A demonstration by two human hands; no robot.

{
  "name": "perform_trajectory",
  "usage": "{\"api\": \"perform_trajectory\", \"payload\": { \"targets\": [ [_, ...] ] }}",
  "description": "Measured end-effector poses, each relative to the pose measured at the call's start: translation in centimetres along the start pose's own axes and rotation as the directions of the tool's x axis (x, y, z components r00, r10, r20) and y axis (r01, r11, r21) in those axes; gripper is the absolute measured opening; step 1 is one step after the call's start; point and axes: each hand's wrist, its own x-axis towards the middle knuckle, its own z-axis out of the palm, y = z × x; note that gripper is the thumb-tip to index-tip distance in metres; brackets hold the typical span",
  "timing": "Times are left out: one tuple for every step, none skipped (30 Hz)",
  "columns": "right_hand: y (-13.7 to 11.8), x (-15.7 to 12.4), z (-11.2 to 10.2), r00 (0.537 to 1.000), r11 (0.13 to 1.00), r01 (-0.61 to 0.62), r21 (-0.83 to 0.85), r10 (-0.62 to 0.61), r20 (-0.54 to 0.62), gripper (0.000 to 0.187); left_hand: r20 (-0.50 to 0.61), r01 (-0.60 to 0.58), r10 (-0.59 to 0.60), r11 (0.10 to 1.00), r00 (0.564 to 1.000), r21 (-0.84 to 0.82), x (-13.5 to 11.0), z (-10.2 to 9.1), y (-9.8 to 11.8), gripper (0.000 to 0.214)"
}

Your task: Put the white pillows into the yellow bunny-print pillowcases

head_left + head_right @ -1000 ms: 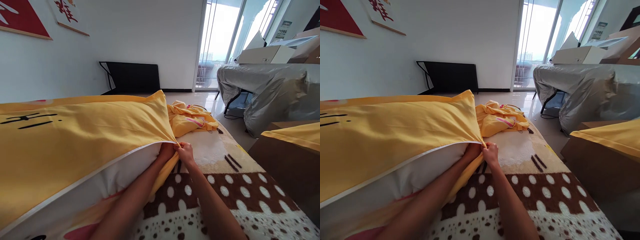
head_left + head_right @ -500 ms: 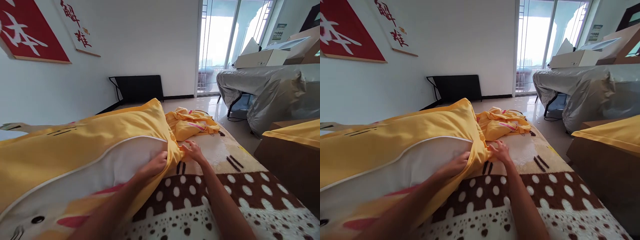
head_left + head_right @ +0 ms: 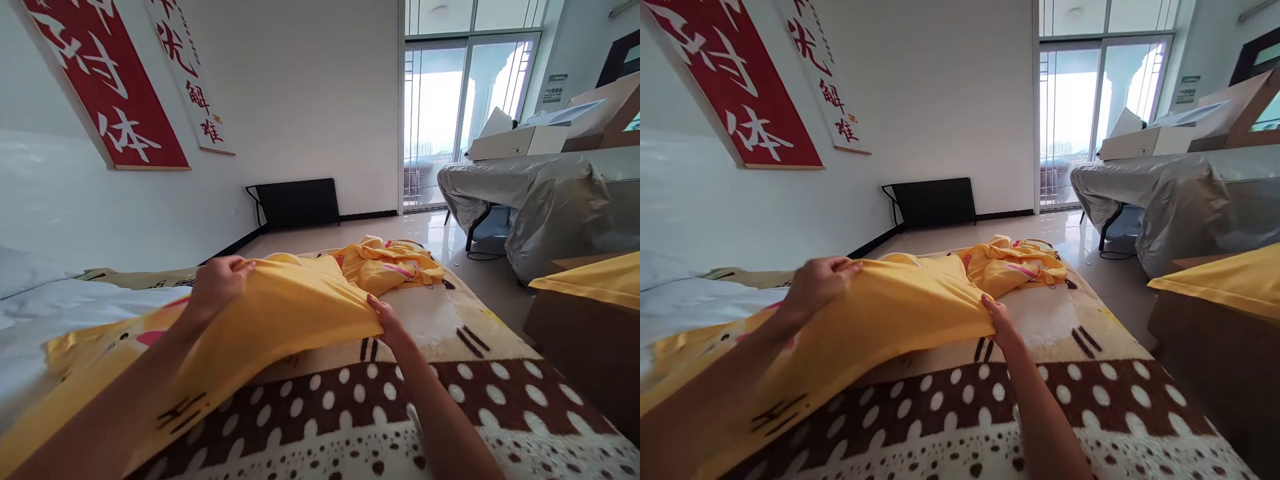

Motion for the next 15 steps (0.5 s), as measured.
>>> {"api": "perform_trajectory", "payload": {
  "targets": [
    [-0.3,-0.2,0.6,1.000,0.999,0.006,0.037,-0.007,0.018,0.047,-0.104,0.017,-0.016,1.000,0.994,0.002,1.1,-0.2,0.3,0.020],
    [-0.5,-0.3,1.2,0.999,0.999,0.033,0.032,-0.034,0.031,0.045,-0.201,0.016,-0.016,1.000,0.980,0.001,2.2,-0.3,0.9,0.022],
    [-0.7,-0.4,1.7,0.997,0.997,0.074,-0.005,-0.074,0.030,0.043,-0.290,-0.001,0.000,1.000,0.957,-0.004,3.3,-0.3,1.8,0.022],
    [-0.8,-0.4,2.2,0.993,0.991,0.119,-0.060,-0.118,0.021,0.041,-0.363,-0.031,0.026,0.999,0.931,-0.010,4.2,-0.3,2.9,0.021],
    [-1.0,-0.5,2.5,0.987,0.981,0.158,-0.116,-0.157,0.022,0.039,-0.419,-0.070,0.056,0.997,0.906,-0.017,4.9,-0.3,4.1,0.020],
    [-1.2,-0.6,2.6,0.982,0.969,0.187,-0.160,-0.183,0.037,0.038,-0.458,-0.110,0.087,0.994,0.885,-0.023,5.5,-0.3,5.4,0.019],
    [-1.6,-0.8,2.6,0.978,0.961,0.205,-0.183,-0.197,0.061,0.037,-0.493,-0.150,0.115,0.988,0.862,-0.032,5.9,-0.3,6.7,0.018],
    [-2.1,-1.0,2.4,0.975,0.959,0.216,-0.182,-0.203,0.086,0.037,-0.525,-0.194,0.142,0.980,0.839,-0.045,6.2,-0.3,7.8,0.018],
    [-2.7,-1.3,2.0,0.973,0.961,0.222,-0.166,-0.206,0.104,0.038,-0.559,-0.246,0.171,0.967,0.811,-0.062,6.2,-0.3,8.8,0.018],
    [-3.4,-1.6,1.5,0.971,0.963,0.229,-0.145,-0.215,0.108,0.039,-0.599,-0.306,0.197,0.948,0.776,-0.085,6.2,-0.2,9.6,0.019],
    [-4.1,-2.1,0.9,0.968,0.961,0.242,-0.130,-0.230,0.099,0.040,-0.642,-0.369,0.215,0.922,0.736,-0.115,6.0,-0.1,10.2,0.021],
    [-4.9,-2.6,0.2,0.965,0.958,0.260,-0.124,-0.252,0.079,0.040,-0.676,-0.426,0.220,0.892,0.703,-0.152,5.8,0.0,10.5,0.022],
    [-5.7,-3.1,-0.5,0.960,0.953,0.279,-0.122,-0.274,0.055,0.040,-0.689,-0.466,0.213,0.861,0.693,-0.202,5.4,0.2,10.5,0.023],
    [-6.4,-3.7,-1.2,0.954,0.946,0.300,-0.120,-0.300,0.020,0.040,-0.660,-0.482,0.209,0.836,0.721,-0.262,4.9,0.3,10.3,0.025],
    [-7.1,-4.3,-1.9,0.946,0.940,0.321,-0.117,-0.325,-0.019,0.041,-0.586,-0.472,0.219,0.820,0.780,-0.322,4.4,0.3,9.6,0.026]
  ]
}}
